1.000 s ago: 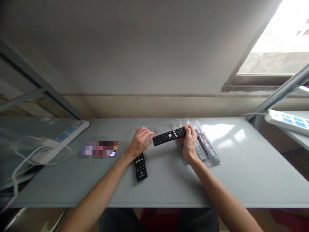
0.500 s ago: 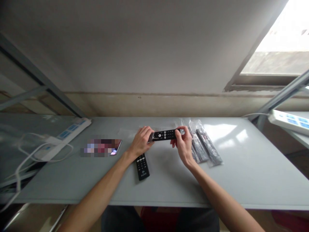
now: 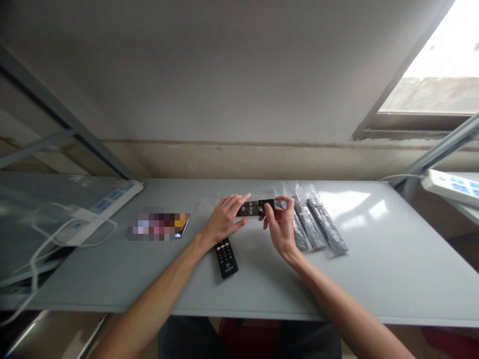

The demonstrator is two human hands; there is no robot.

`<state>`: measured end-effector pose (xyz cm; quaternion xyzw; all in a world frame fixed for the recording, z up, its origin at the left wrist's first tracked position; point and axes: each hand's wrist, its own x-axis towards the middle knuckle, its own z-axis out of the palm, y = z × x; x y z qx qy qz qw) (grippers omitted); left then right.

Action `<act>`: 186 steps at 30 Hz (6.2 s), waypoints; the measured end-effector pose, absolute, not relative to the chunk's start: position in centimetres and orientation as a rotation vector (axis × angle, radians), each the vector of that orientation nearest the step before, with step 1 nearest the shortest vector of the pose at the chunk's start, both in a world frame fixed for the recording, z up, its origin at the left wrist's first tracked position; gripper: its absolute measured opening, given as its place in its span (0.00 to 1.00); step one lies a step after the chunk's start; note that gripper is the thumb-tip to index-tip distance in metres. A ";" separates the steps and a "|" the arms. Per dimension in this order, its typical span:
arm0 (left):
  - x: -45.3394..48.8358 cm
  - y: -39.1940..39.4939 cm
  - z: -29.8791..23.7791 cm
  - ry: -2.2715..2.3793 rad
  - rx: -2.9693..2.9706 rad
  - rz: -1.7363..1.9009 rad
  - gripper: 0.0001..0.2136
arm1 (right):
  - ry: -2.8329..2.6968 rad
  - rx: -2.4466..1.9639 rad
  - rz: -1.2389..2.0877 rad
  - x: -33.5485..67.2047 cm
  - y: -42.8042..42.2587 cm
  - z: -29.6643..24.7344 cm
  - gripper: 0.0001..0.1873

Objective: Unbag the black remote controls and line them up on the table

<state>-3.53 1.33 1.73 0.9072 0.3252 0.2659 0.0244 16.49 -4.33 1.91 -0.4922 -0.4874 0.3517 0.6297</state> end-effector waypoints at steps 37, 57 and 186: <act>-3.9 0.9 1.9 1.399 2.502 0.889 0.23 | -0.967 -0.928 0.853 17.5 -3.7 3.0 0.18; -2.8 0.2 1.9 0.969 2.787 0.564 0.35 | -0.769 -1.134 0.876 20.2 -1.5 1.9 0.17; -4.4 2.2 1.1 0.972 2.799 0.836 0.28 | -1.955 -0.914 0.127 16.2 -4.6 1.5 0.18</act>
